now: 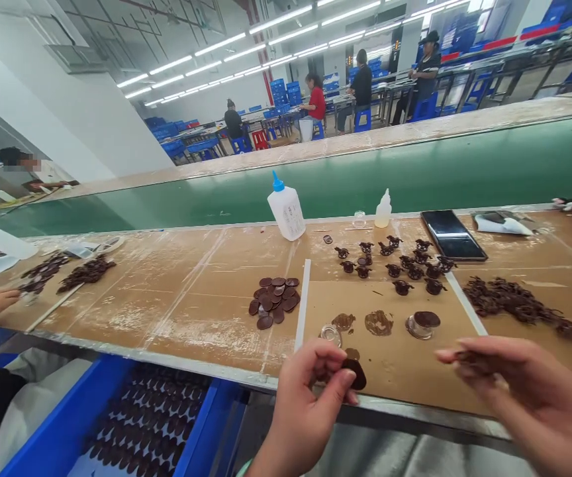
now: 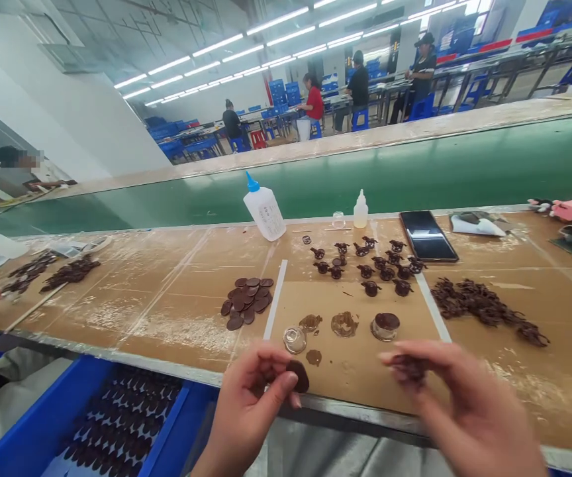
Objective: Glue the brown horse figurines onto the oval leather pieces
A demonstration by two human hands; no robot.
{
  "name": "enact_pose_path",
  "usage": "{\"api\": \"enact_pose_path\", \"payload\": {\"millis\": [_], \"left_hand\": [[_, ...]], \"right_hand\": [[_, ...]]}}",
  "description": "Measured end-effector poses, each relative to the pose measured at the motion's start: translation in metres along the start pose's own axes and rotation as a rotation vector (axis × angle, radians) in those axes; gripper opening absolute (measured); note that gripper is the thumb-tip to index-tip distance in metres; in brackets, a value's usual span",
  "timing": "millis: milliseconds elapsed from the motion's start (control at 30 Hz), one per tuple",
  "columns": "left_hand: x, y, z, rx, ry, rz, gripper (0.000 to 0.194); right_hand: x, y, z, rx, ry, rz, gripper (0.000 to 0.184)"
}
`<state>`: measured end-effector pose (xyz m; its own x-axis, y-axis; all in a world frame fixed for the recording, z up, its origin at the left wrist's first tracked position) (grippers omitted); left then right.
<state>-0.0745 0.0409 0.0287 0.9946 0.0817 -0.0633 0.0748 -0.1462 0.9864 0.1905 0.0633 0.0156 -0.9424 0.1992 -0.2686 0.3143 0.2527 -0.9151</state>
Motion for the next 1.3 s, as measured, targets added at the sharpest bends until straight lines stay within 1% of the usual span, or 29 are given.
{"api": "enact_pose_path", "payload": {"millis": [33,67,133,200,233,300,333,367,467,500,567,633,733,833,933,1067,1133,1233,1300], "left_hand": [[0.004,0.004,-0.002,0.033,-0.060,-0.084,0.008],[0.009,0.010,-0.004,0.087,-0.120,-0.171,0.007],[0.016,0.021,-0.008,0.208,-0.208,-0.295,0.010],[0.021,0.029,-0.010,0.285,-0.252,-0.323,0.014],[0.022,0.030,-0.011,0.292,-0.259,-0.318,0.015],[0.022,0.027,-0.011,0.259,-0.235,-0.265,0.011],[0.022,0.024,-0.011,0.230,-0.225,-0.200,0.007],[0.021,0.020,-0.010,0.198,-0.222,-0.115,0.010],[0.022,0.006,-0.008,0.122,-0.271,0.114,0.039],[0.023,0.003,-0.008,0.121,-0.295,0.154,0.045],[0.025,-0.002,-0.007,0.155,-0.329,0.198,0.047],[0.026,-0.003,-0.007,0.199,-0.346,0.231,0.046],[0.027,-0.007,-0.007,0.211,-0.351,0.250,0.047],[0.030,-0.009,-0.008,0.205,-0.328,0.300,0.046],[0.034,-0.008,-0.009,0.222,-0.303,0.339,0.045],[0.037,-0.005,-0.007,0.267,-0.243,0.310,0.037],[0.035,-0.006,-0.006,0.229,-0.182,0.355,0.034],[0.028,-0.013,-0.003,0.143,-0.102,0.479,0.032],[0.024,-0.016,-0.002,0.083,-0.102,0.534,0.031]], "right_hand": [[0.010,-0.008,0.003,-0.043,-0.084,-0.020,0.019],[0.020,-0.015,0.004,-0.052,-0.158,-0.044,0.018],[0.038,-0.026,0.006,-0.032,-0.281,-0.108,0.016],[0.049,-0.032,0.005,0.053,-0.311,-0.184,0.014],[0.052,-0.033,0.005,0.107,-0.312,-0.230,0.013],[0.057,-0.031,0.005,0.240,-0.319,-0.352,0.014],[0.058,-0.029,0.007,0.315,-0.342,-0.431,0.018],[0.059,-0.027,0.008,0.392,-0.360,-0.518,0.023],[0.062,-0.022,0.014,0.585,-0.396,-0.753,0.033],[0.063,-0.022,0.015,0.622,-0.390,-0.802,0.034],[0.064,-0.025,0.017,0.662,-0.363,-0.856,0.036],[0.064,-0.030,0.019,0.678,-0.324,-0.878,0.038],[0.065,-0.035,0.019,0.696,-0.277,-0.891,0.038],[0.067,-0.034,0.019,0.677,-0.283,-0.895,0.039],[0.068,-0.028,0.017,0.601,-0.295,-0.846,0.038],[0.068,-0.027,0.017,0.482,-0.257,-0.728,0.036],[0.067,-0.030,0.019,0.468,-0.241,-0.680,0.039],[0.064,-0.036,0.023,0.466,-0.249,-0.677,0.056],[0.060,-0.037,0.023,0.469,-0.253,-0.711,0.054]]}}
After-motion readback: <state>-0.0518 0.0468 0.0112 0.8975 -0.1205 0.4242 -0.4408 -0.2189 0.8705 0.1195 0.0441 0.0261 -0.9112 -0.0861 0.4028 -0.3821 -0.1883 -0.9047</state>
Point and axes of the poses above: each hand's wrist, its own z-axis away from the middle knuckle, its own x-axis out of the palm, y = z × x, the point moved 3 cm from there along -z, towards the middle knuckle, and after that the axes turned 2 degrees about -z, right-handed, at the moved point
